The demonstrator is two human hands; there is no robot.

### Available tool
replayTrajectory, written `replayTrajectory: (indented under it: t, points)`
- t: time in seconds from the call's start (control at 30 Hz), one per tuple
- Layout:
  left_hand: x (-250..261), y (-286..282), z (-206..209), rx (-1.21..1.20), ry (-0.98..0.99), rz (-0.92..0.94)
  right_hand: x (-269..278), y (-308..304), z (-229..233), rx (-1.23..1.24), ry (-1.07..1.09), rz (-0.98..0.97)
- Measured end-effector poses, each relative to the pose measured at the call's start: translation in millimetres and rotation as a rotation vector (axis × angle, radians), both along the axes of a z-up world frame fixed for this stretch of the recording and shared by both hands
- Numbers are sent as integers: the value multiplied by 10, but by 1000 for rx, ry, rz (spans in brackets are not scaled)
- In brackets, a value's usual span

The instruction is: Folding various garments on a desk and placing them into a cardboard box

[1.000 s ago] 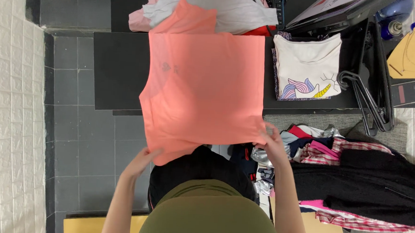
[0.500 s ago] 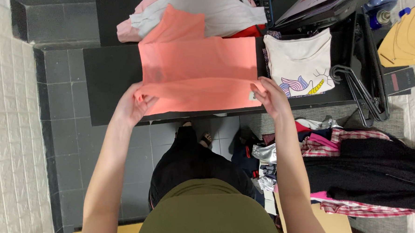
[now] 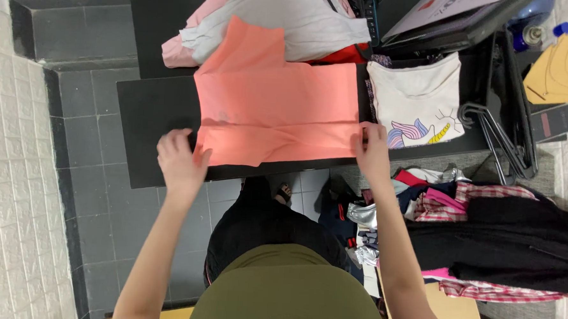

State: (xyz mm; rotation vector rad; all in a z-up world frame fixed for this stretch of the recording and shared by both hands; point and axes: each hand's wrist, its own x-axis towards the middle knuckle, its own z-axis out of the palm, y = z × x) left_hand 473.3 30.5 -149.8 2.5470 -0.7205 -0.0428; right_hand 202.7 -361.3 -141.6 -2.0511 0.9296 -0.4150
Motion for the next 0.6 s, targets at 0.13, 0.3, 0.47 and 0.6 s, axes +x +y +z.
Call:
replayTrajectory:
  t: [0.13,0.3,0.47,0.6]
  points:
    - [-53,-408,268,-38,-308,-304,403,401,575,-564,108,210]
    - [-129,-470,-158,115,-258,-468,607,540,73,-786,172,288]
    - [-304,-325,-54,116,-229,-426,432,517,-299,-723,228,280]
    - [-383,-238,-116,155,-201,-424,339,564,-220,-637,297,306]
